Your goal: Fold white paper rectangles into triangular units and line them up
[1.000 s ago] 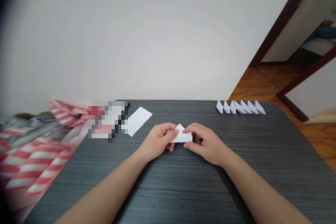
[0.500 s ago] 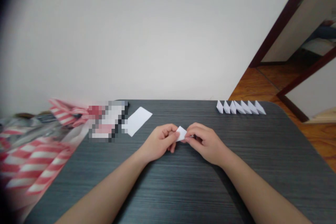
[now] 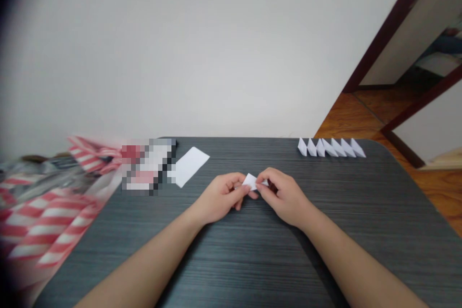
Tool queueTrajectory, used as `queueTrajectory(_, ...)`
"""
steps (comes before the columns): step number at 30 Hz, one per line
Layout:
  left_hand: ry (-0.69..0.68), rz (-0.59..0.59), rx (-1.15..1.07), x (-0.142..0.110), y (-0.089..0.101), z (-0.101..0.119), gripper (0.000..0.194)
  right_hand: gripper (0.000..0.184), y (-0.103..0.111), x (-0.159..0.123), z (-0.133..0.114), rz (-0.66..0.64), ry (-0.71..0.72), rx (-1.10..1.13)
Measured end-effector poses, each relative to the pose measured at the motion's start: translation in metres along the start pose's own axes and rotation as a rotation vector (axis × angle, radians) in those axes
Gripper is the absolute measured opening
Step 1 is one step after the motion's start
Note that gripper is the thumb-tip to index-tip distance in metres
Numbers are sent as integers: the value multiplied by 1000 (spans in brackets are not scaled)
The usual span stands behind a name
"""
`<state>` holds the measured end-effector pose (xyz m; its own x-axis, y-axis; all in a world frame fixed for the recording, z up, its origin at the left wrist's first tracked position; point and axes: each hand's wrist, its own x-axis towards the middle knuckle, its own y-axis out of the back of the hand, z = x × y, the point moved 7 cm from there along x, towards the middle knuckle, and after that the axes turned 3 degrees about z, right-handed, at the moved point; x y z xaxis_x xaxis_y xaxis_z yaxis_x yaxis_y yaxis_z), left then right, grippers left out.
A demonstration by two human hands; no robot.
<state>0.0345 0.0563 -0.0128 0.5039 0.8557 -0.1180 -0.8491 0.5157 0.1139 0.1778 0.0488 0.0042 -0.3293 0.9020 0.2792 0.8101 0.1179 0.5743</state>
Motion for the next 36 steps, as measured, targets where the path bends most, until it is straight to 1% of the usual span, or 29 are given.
queueTrajectory(1, 6, 2, 2, 0, 0, 1, 23, 4, -1, -1, 4, 3, -32, 18)
queueTrajectory(2, 10, 5, 8, 0, 0, 1, 23, 6, -3, -2, 8, 6, -67, 45)
queueTrajectory(5, 15, 15, 28, -1, 1, 3, 24, 22, -7, -4, 16, 4, -114, 172)
queueTrajectory(7, 15, 20, 38, -1, 1, 3, 24, 28, -8, -4, 18, -11, -139, 227)
queueTrajectory(11, 11, 24, 48, -1, 1, 3, 27, 15, -8, -3, 21, -84, -236, 173)
queueTrajectory(14, 5, 22, 62, -1, 2, 2, 29, 24, -8, -4, 19, -137, -277, 131)
queueTrajectory(22, -29, 8, 83, -1, 1, 2, 27, 27, -5, 0, 8, -122, -273, 79)
queueTrajectory(27, -17, 20, 138, -2, 1, 4, 27, 28, -5, 0, 5, -118, -262, 75)
queueTrajectory(36, -12, 32, 198, -3, 1, 5, 27, 21, -11, -1, 5, -175, -245, 104)
